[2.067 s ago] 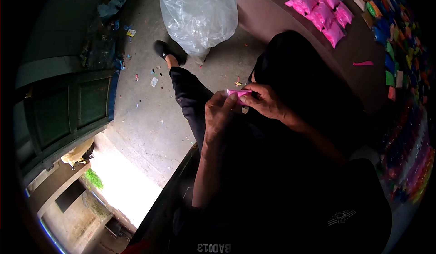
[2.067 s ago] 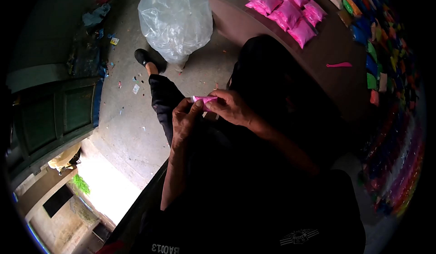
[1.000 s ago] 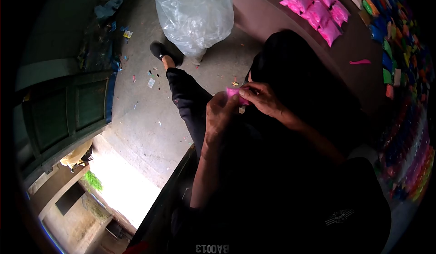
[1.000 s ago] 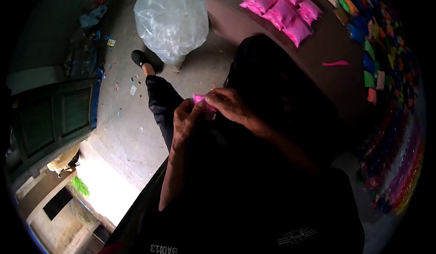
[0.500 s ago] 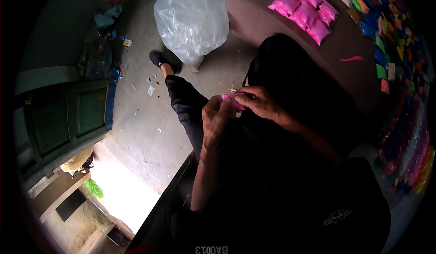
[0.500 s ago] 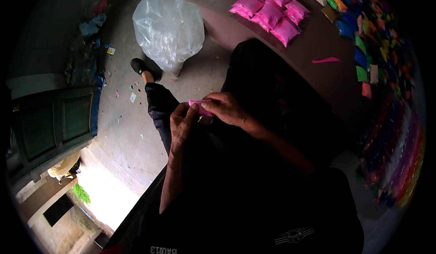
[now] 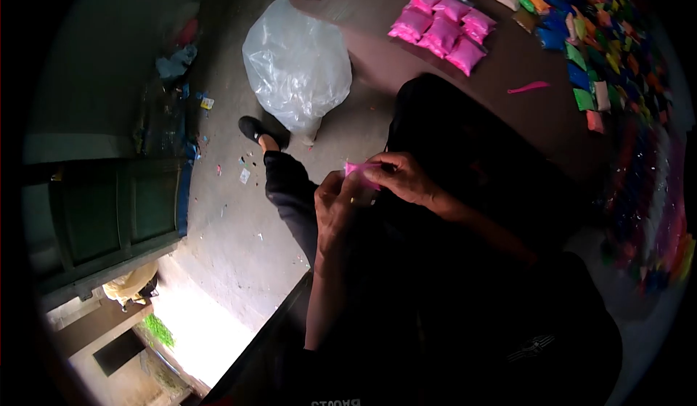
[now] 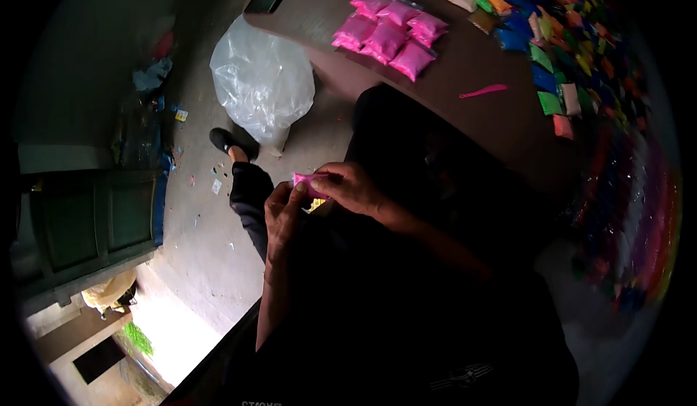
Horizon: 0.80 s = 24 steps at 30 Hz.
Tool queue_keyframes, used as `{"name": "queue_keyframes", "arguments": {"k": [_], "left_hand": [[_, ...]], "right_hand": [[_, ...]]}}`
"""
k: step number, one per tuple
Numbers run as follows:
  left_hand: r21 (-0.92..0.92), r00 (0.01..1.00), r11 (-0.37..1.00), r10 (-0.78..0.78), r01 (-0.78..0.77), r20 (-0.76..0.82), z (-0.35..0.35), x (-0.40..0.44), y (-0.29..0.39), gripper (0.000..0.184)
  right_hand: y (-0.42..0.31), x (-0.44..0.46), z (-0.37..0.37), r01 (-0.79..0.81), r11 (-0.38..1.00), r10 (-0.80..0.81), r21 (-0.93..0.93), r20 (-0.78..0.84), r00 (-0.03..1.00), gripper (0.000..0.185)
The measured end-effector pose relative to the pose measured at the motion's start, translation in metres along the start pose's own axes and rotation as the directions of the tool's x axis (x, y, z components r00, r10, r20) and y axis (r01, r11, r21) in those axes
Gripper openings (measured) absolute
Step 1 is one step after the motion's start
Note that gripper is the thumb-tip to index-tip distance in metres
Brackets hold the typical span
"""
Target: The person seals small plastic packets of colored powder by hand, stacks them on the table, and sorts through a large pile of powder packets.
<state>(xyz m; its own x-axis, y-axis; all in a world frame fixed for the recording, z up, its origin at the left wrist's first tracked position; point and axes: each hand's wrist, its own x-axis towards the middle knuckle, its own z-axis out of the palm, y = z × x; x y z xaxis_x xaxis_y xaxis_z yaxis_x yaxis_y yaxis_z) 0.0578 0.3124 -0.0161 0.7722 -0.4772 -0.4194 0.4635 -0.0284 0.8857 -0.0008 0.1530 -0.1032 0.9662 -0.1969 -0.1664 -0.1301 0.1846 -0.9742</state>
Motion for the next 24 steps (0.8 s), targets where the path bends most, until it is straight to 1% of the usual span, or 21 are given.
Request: {"name": "queue_keyframes", "arguments": {"k": [2, 3, 4, 5, 6, 7, 8, 10, 11, 12, 13, 14, 16, 17, 18, 20, 24], "left_hand": [[0.043, 1.000, 0.999, 0.004, -0.004, 0.004, -0.003, 0.003, -0.004, 0.028], [0.069, 0.999, 0.997, 0.040, -0.042, 0.025, -0.003, 0.003, -0.003, 0.027], [0.095, 0.996, 0.992, 0.074, -0.078, 0.047, -0.001, 0.003, -0.002, 0.027], [0.160, 0.999, 0.986, 0.030, -0.036, 0.042, 0.002, 0.001, 0.004, 0.027], [0.164, 0.998, 0.986, 0.035, -0.043, 0.054, 0.003, 0.003, 0.004, 0.027], [0.221, 0.998, 0.975, 0.010, -0.024, 0.066, 0.003, 0.004, 0.003, 0.027], [0.277, 0.997, 0.961, -0.014, -0.007, 0.075, 0.002, 0.007, 0.001, 0.027], [0.281, 0.994, 0.960, -0.023, -0.009, 0.108, 0.002, 0.010, -0.001, 0.027], [0.291, 0.993, 0.954, 0.041, -0.072, 0.113, 0.004, 0.013, -0.004, 0.027], [0.298, 0.988, 0.945, 0.104, -0.135, 0.118, 0.007, 0.016, -0.006, 0.028], [0.250, 0.991, 0.961, 0.094, -0.116, 0.100, 0.011, 0.019, -0.007, 0.029], [0.249, 0.990, 0.961, 0.093, -0.117, 0.106, 0.014, 0.021, -0.007, 0.029], [0.176, 0.996, 0.983, 0.031, -0.046, 0.084, 0.024, 0.020, -0.002, 0.026], [0.184, 0.995, 0.981, 0.040, -0.057, 0.096, 0.023, 0.022, -0.004, 0.022], [0.181, 0.995, 0.982, 0.033, -0.050, 0.092, 0.023, 0.024, -0.004, 0.022], [0.195, 0.990, 0.980, 0.014, -0.041, 0.138, 0.022, 0.025, -0.005, 0.020], [0.180, 0.989, 0.983, -0.007, -0.020, 0.145, 0.026, 0.021, 0.004, 0.019]], "right_hand": [[-0.012, -0.004, -0.002, -0.071, 0.997, 0.071, 0.015, 0.053, 0.996, 0.026], [-0.020, -0.006, -0.002, -0.099, 0.992, 0.091, 0.083, 0.088, 0.992, 0.026], [-0.024, -0.008, -0.004, -0.089, 0.993, 0.082, 0.083, 0.077, 0.994, 0.026], [-0.027, -0.008, -0.007, -0.084, 0.994, 0.076, 0.075, 0.102, 0.992, 0.026], [-0.032, -0.009, -0.011, -0.079, 0.995, 0.071, 0.066, 0.127, 0.989, 0.026], [-0.041, -0.011, -0.016, -0.072, 0.997, 0.070, 0.015, 0.137, 0.988, 0.025], [-0.040, -0.012, -0.019, -0.064, 0.998, 0.062, 0.015, 0.126, 0.990, 0.025], [-0.035, -0.014, -0.021, -0.008, 0.998, 0.003, 0.057, 0.082, 0.997, 0.024], [-0.033, -0.016, -0.023, 0.006, 0.994, -0.011, 0.110, 0.051, 0.999, 0.023], [-0.032, -0.017, -0.025, 0.011, 0.994, -0.015, 0.108, 0.042, 0.999, 0.023], [-0.031, -0.018, -0.027, 0.020, 0.995, -0.020, 0.093, 0.002, 1.000, 0.023], [-0.031, -0.019, -0.030, 0.026, 0.997, -0.024, 0.079, -0.037, 0.999, 0.023], [-0.040, -0.023, -0.033, 0.013, 0.998, -0.009, 0.066, -0.057, 0.998, 0.023], [-0.043, -0.025, -0.033, -0.001, 0.998, 0.005, 0.056, -0.073, 0.997, 0.023], [-0.043, -0.025, -0.033, -0.010, 0.998, 0.013, 0.056, -0.070, 0.997, 0.023], [-0.041, -0.026, -0.034, -0.042, 0.988, 0.050, 0.150, -0.046, 0.998, 0.023], [-0.050, -0.025, -0.038, -0.058, 0.995, 0.057, 0.075, 0.008, 0.998, 0.023]]}}
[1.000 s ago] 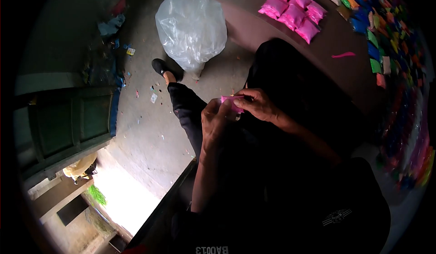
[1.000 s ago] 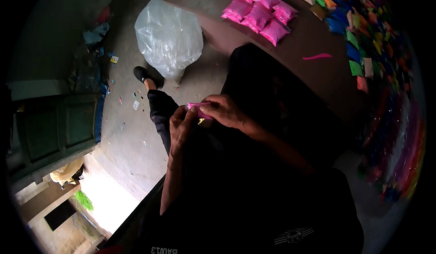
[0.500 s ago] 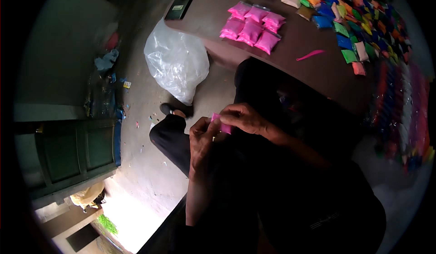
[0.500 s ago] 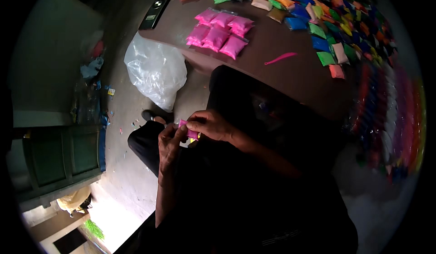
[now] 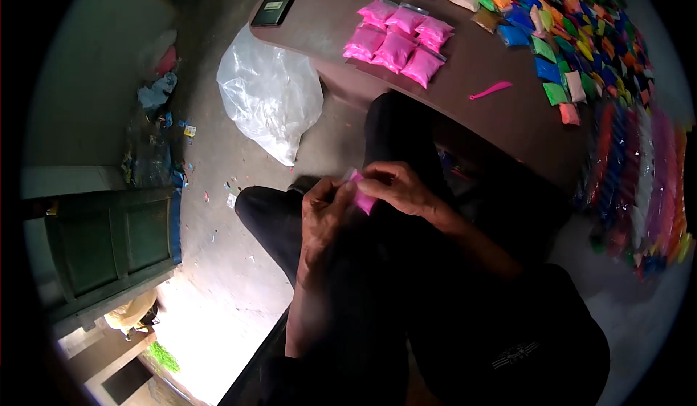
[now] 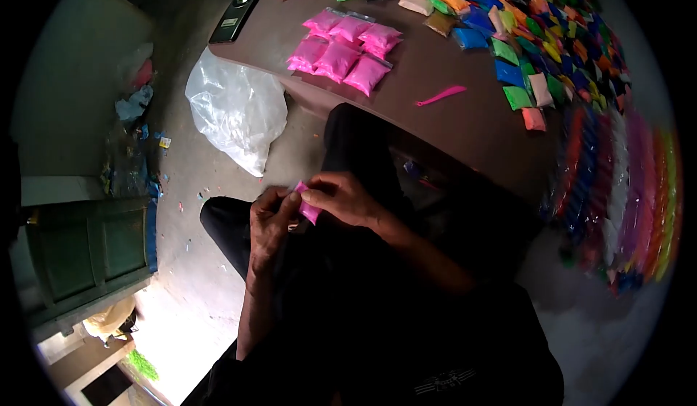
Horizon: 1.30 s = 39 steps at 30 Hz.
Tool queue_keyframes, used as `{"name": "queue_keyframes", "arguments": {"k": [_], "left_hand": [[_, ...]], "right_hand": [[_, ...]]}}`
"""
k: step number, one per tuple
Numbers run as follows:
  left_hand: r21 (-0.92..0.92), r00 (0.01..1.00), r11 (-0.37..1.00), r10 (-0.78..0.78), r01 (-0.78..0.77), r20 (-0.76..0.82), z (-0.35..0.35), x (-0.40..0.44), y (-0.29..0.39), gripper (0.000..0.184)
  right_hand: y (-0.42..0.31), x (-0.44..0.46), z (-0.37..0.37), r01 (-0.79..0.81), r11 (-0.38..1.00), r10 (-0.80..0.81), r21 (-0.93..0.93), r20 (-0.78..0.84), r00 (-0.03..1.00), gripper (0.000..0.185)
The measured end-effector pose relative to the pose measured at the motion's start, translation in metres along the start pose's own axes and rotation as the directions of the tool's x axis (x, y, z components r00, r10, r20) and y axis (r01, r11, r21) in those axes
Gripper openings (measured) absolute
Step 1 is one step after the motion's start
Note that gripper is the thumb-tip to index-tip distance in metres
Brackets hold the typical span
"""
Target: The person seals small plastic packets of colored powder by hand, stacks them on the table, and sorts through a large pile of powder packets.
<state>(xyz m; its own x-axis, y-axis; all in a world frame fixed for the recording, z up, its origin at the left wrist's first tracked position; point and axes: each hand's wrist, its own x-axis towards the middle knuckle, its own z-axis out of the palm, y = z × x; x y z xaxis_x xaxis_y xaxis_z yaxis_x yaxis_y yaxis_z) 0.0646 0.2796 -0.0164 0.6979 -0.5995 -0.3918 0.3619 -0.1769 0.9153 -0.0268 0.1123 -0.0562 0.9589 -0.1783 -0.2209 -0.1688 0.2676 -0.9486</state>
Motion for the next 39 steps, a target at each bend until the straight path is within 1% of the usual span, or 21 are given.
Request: {"name": "queue_keyframes", "arguments": {"k": [2, 4, 6, 9, 10, 12, 13, 14, 15, 18, 20, 21, 22, 24, 26, 28, 30, 33, 36, 38, 39], "left_hand": [[0.062, 1.000, 0.998, -0.005, 0.006, -0.017, 0.000, 0.001, -0.001, 0.020], [-0.109, 0.999, 0.994, -0.030, 0.027, -0.021, -0.001, 0.000, -0.002, 0.024], [-0.103, 0.996, 0.995, -0.018, 0.010, -0.082, -0.002, 0.006, -0.007, 0.030], [-0.057, 0.998, 0.998, -0.016, 0.013, -0.062, 0.006, 0.009, 0.009, 0.032], [0.027, 0.999, 0.999, -0.030, 0.031, -0.036, 0.009, 0.011, 0.015, 0.032], [0.112, 0.999, 0.993, -0.038, 0.035, 0.026, 0.020, 0.014, 0.032, 0.032], [0.199, 0.998, 0.978, -0.066, 0.060, 0.023, 0.031, 0.015, 0.045, 0.030], [0.283, 0.995, 0.956, -0.090, 0.078, 0.030, 0.044, 0.019, 0.051, 0.027], [0.290, 0.995, 0.955, 0.038, -0.064, 0.093, 0.048, 0.026, 0.041, 0.022], [0.413, 0.966, 0.886, 0.126, -0.212, 0.226, 0.087, 0.034, 0.064, 0.018], [0.385, 0.907, 0.844, 0.246, -0.374, 0.342, 0.110, 0.041, 0.072, 0.016], [0.431, 0.814, 0.708, 0.373, -0.560, 0.446, 0.115, 0.056, 0.063, 0.016], [0.424, 0.798, 0.697, 0.375, -0.578, 0.472, 0.126, 0.063, 0.066, 0.016], [0.374, 0.587, 0.454, 0.574, -0.809, 0.571, 0.152, 0.076, 0.074, 0.016], [0.360, 0.560, 0.435, 0.547, -0.825, 0.623, 0.169, 0.090, 0.076, 0.018], [0.413, 0.440, 0.198, 0.621, -0.889, 0.649, 0.192, 0.102, 0.087, 0.020], [0.417, 0.438, 0.188, 0.614, -0.889, 0.657, 0.211, 0.116, 0.088, 0.019], [0.461, 0.415, 0.085, 0.600, -0.883, 0.684, 0.222, 0.139, 0.079, 0.016], [0.501, 0.465, 0.080, 0.518, -0.862, 0.718, 0.229, 0.152, 0.071, 0.014], [0.462, 0.429, 0.105, 0.591, -0.881, 0.683, 0.230, 0.159, 0.068, 0.012], [0.492, 0.476, 0.131, 0.554, -0.860, 0.683, 0.231, 0.159, 0.068, 0.010]], "right_hand": [[-0.010, -0.001, 0.000, 0.066, 0.994, -0.070, -0.089, -0.044, 0.997, 0.024], [-0.016, -0.007, -0.006, 0.036, 0.990, -0.054, -0.135, -0.130, 0.990, 0.026], [-0.037, -0.020, -0.025, 0.023, 0.987, -0.055, -0.156, -0.201, 0.978, 0.028], [-0.066, -0.041, -0.058, 0.262, 0.880, -0.400, -0.395, -0.320, 0.859, 0.025], [-0.082, -0.053, -0.066, 0.222, 0.928, -0.336, -0.300, -0.410, 0.848, 0.021], [-0.101, -0.075, -0.090, 0.165, 0.925, -0.340, -0.343, -0.548, 0.764, 0.020], [-0.103, -0.085, -0.107, 0.120, 0.864, -0.419, -0.488, -0.567, 0.710, 0.021], [-0.100, -0.091, -0.118, 0.101, 0.855, -0.435, -0.509, -0.595, 0.676, 0.021], [-0.096, -0.098, -0.129, 0.029, 0.839, -0.437, -0.543, -0.643, 0.629, 0.024], [-0.104, -0.126, -0.150, -0.326, 0.686, -0.456, -0.650, -0.734, 0.503, 0.035], [-0.095, -0.128, -0.156, -0.329, 0.553, -0.666, -0.766, -0.643, 0.379, 0.035], [-0.086, -0.127, -0.162, -0.343, 0.555, -0.674, -0.758, -0.652, 0.348, 0.035], [-0.077, -0.126, -0.167, -0.343, 0.536, -0.710, -0.772, -0.631, 0.312, 0.034], [-0.074, -0.121, -0.168, -0.353, 0.516, -0.750, -0.780, -0.611, 0.254, 0.033], [-0.083, -0.118, -0.163, -0.366, 0.456, -0.820, -0.811, -0.543, 0.183, 0.029], [-0.082, -0.119, -0.163, -0.376, 0.470, -0.807, -0.799, -0.561, 0.184, 0.027], [-0.079, -0.117, -0.163, -0.363, 0.494, -0.787, -0.790, -0.584, 0.199, 0.024], [-0.078, -0.115, -0.165, -0.326, 0.441, -0.823, -0.836, -0.522, 0.225, 0.019], [-0.081, -0.116, -0.164, -0.315, 0.455, -0.820, -0.833, -0.530, 0.215, 0.018], [-0.076, -0.114, -0.166, -0.339, 0.446, -0.813, -0.828, -0.533, 0.232, 0.019], [-0.079, -0.114, -0.167, -0.328, 0.459, -0.811, -0.826, -0.540, 0.226, 0.019]]}}
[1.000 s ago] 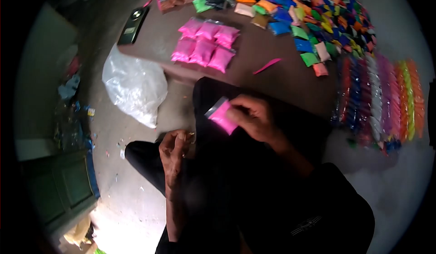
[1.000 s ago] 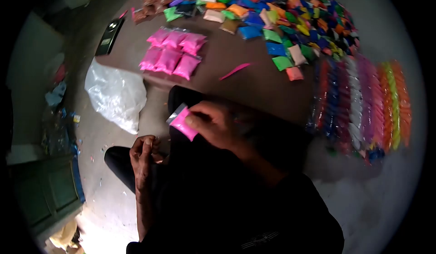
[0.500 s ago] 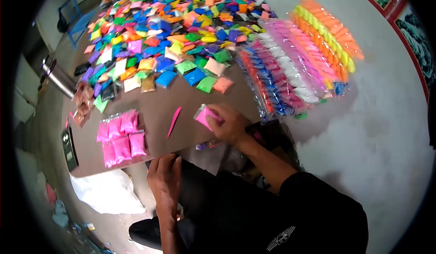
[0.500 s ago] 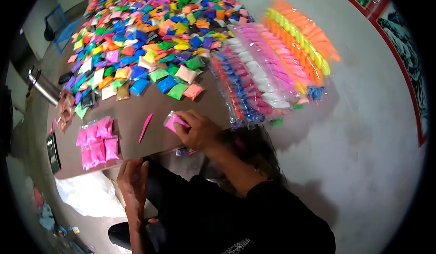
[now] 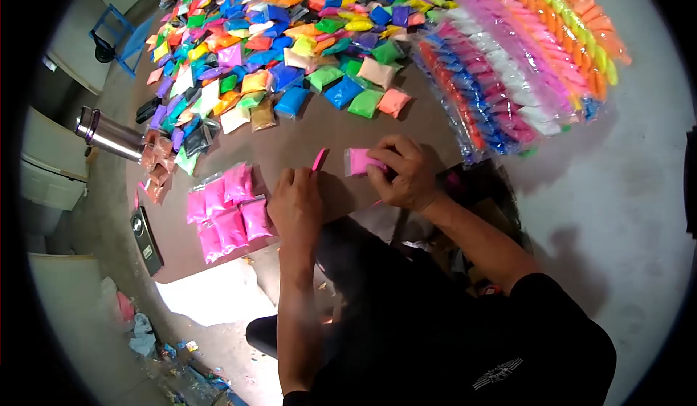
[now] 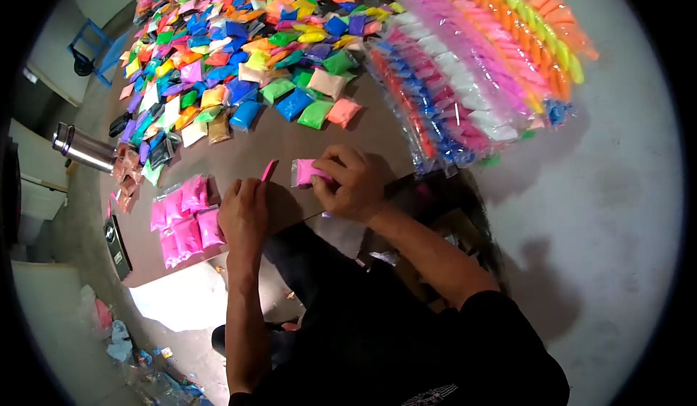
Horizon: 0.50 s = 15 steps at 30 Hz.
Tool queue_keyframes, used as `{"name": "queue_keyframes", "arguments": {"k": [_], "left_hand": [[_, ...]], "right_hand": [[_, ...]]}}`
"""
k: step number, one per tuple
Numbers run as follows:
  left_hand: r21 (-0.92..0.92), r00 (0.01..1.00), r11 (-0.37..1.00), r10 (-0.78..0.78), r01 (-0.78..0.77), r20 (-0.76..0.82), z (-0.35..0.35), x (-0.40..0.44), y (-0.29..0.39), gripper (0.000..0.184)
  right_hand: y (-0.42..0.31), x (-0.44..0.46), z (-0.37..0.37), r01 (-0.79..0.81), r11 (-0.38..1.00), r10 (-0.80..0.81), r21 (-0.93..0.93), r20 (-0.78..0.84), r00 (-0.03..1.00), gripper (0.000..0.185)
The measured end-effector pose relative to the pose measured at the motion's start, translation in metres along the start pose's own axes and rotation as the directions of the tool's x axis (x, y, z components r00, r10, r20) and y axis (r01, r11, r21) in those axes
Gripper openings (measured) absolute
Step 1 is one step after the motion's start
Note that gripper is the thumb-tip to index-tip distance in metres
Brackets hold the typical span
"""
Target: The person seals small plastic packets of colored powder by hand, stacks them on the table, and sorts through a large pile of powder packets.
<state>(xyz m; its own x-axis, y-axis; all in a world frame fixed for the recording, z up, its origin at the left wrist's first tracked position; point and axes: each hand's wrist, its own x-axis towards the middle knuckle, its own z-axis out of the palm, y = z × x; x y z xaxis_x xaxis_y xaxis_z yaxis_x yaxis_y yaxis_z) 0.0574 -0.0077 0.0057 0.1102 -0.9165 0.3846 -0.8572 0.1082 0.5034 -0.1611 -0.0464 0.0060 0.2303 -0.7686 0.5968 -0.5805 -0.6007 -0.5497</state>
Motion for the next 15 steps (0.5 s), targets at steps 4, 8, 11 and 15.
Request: {"name": "queue_keyframes", "arguments": {"k": [4, 8, 11, 15], "left_hand": [[0.047, 1.000, 0.999, -0.018, 0.018, -0.004, -0.001, 0.000, 0.007, 0.011], [-0.136, 0.994, 0.985, -0.095, 0.102, 0.057, 0.002, -0.016, 0.036, 0.012], [-0.179, 0.990, 0.979, -0.072, 0.093, 0.120, 0.012, -0.023, 0.051, 0.011], [-0.235, 0.994, 0.968, -0.066, 0.085, 0.089, 0.018, -0.018, 0.049, 0.010]], "right_hand": [[-0.001, 0.001, -0.004, 0.084, 0.995, -0.084, -0.060, 0.002, 0.996, 0.021], [0.004, -0.001, -0.002, 0.099, 0.994, -0.099, -0.040, 0.015, 0.995, 0.024], [0.006, -0.005, -0.002, 0.120, 0.993, -0.120, -0.017, 0.012, 0.993, 0.025], [0.008, -0.005, -0.004, 0.135, 0.991, -0.135, -0.016, 0.027, 0.991, 0.024]]}}
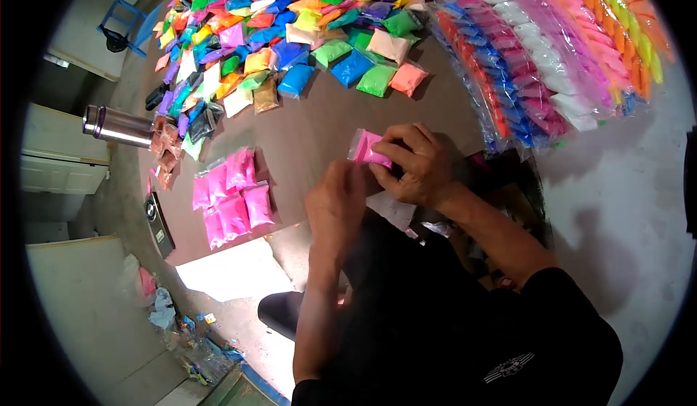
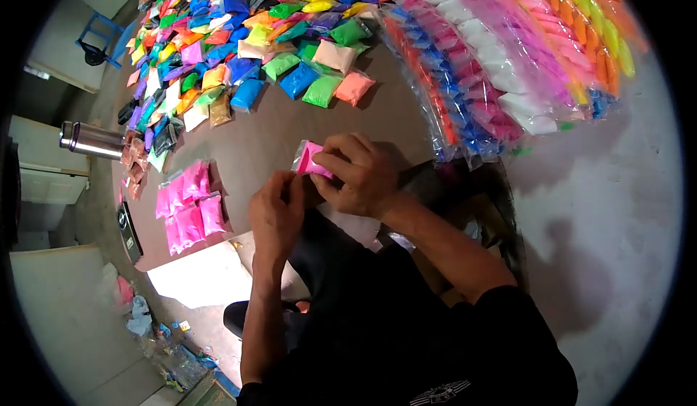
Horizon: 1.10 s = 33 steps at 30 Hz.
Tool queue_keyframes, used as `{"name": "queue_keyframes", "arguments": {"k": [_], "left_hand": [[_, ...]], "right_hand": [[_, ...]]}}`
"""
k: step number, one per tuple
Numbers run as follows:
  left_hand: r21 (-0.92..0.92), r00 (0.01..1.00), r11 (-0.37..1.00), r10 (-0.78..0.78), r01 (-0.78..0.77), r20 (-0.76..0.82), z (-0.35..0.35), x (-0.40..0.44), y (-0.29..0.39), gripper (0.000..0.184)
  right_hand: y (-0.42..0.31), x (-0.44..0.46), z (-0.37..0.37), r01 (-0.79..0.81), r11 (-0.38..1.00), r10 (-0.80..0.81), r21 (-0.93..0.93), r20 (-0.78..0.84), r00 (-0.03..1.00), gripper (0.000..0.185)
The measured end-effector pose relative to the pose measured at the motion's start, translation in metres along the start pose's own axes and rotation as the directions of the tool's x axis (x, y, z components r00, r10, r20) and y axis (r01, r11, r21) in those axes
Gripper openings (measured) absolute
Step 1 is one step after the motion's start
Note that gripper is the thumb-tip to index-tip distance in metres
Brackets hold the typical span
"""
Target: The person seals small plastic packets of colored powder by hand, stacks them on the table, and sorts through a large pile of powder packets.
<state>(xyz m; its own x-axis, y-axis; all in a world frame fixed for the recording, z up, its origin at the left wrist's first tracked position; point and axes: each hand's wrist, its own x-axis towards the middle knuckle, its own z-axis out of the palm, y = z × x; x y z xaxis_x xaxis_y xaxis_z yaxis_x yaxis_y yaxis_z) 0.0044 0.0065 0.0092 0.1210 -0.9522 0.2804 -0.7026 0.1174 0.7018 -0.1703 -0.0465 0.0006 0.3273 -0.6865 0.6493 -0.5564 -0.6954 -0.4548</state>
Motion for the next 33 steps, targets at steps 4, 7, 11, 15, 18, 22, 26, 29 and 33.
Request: {"name": "queue_keyframes", "arguments": {"k": [4, 7, 11, 15, 18, 22, 26, 29, 33], "left_hand": [[0.162, 0.999, 0.987, -0.018, 0.010, 0.047, -0.009, 0.017, -0.019, 0.011], [0.158, 0.999, 0.987, -0.019, 0.014, 0.029, -0.017, 0.024, -0.018, 0.012], [0.062, 0.992, 0.996, -0.076, 0.070, 0.098, -0.020, 0.017, 0.010, 0.013], [0.098, 0.994, 0.994, 0.028, -0.038, 0.102, -0.007, 0.018, 0.016, 0.010], [0.197, 0.988, 0.974, 0.091, -0.115, 0.126, -0.004, 0.031, -0.004, 0.009], [0.244, 0.992, 0.965, 0.073, -0.096, 0.104, -0.003, 0.044, -0.012, 0.009], [0.176, 0.987, 0.979, 0.084, -0.107, 0.136, -0.010, 0.038, 0.016, 0.009], [0.135, 0.980, 0.984, 0.095, -0.119, 0.174, -0.008, 0.035, 0.022, 0.009], [0.250, 0.984, 0.960, 0.088, -0.125, 0.155, -0.006, 0.044, 0.012, 0.010]], "right_hand": [[0.000, 0.002, -0.002, 0.018, 1.000, -0.018, -0.001, 0.018, 1.000, 0.022], [0.000, 0.000, -0.001, 0.006, 1.000, -0.006, 0.008, 0.030, 1.000, 0.021], [0.002, -0.002, -0.001, 0.015, 1.000, -0.015, 0.018, 0.014, 1.000, 0.028], [0.003, -0.001, -0.004, 0.055, 0.998, -0.055, 0.013, 0.008, 0.998, 0.027], [0.003, -0.002, -0.003, 0.083, 0.997, -0.083, -0.004, -0.006, 0.997, 0.027], [0.002, -0.001, -0.004, 0.064, 0.998, -0.064, 0.000, 0.009, 0.998, 0.025], [0.001, -0.001, -0.003, 0.068, 0.997, -0.068, -0.026, -0.020, 0.997, 0.022], [0.006, -0.004, -0.002, 0.104, 0.994, -0.104, -0.026, 0.003, 0.995, 0.021], [0.003, -0.001, -0.005, 0.114, 0.992, -0.114, -0.055, 0.010, 0.993, 0.021]]}}
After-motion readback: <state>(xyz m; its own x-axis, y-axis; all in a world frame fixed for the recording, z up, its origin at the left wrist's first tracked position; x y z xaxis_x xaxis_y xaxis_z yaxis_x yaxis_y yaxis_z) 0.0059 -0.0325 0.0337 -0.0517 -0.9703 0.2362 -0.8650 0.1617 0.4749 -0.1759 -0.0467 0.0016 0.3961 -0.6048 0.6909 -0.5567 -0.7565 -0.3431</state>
